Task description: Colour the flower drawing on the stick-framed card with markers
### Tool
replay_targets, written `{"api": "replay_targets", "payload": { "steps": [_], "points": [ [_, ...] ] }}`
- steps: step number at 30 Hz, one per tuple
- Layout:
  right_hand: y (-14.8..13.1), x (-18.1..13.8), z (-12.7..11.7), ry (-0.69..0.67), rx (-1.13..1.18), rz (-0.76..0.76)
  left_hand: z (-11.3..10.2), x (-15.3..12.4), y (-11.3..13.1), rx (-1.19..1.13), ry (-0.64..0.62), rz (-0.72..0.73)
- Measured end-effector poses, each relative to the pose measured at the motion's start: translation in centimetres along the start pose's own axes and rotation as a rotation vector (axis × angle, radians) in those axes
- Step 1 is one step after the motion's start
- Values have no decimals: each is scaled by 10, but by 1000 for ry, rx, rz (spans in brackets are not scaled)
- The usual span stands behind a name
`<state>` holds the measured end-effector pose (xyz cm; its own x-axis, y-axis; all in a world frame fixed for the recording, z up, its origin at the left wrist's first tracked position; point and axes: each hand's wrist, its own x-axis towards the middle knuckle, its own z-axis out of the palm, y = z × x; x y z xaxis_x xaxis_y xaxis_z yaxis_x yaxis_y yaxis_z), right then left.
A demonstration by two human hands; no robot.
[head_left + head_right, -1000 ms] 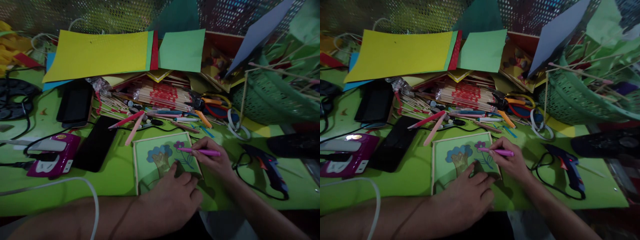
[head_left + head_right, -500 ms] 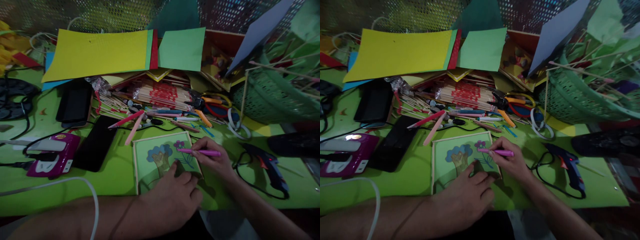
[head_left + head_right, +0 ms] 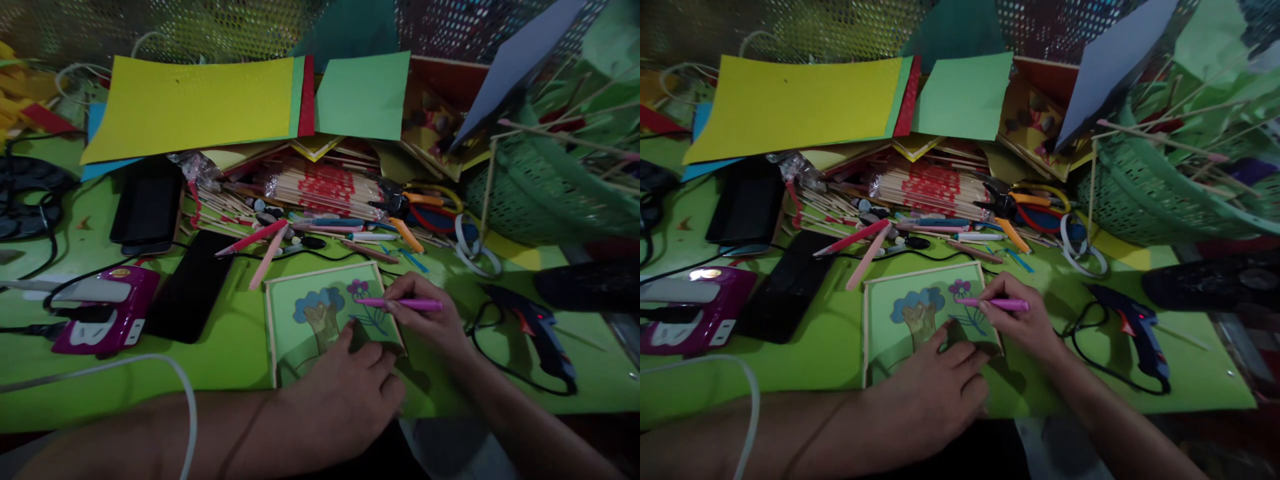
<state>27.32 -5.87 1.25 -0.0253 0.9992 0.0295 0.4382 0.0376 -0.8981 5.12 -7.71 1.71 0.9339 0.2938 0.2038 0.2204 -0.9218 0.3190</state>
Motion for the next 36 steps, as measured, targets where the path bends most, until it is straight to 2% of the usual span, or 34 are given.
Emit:
{"api": "replay_targets", "payload": {
  "steps": [16,36],
  "points": [
    [5,-2,-1,-7,30,8,1,1,0,-5,17,-6],
    [12,-3,-2,68,10,13,0,0,-1,10,-16,5]
  ]
}}
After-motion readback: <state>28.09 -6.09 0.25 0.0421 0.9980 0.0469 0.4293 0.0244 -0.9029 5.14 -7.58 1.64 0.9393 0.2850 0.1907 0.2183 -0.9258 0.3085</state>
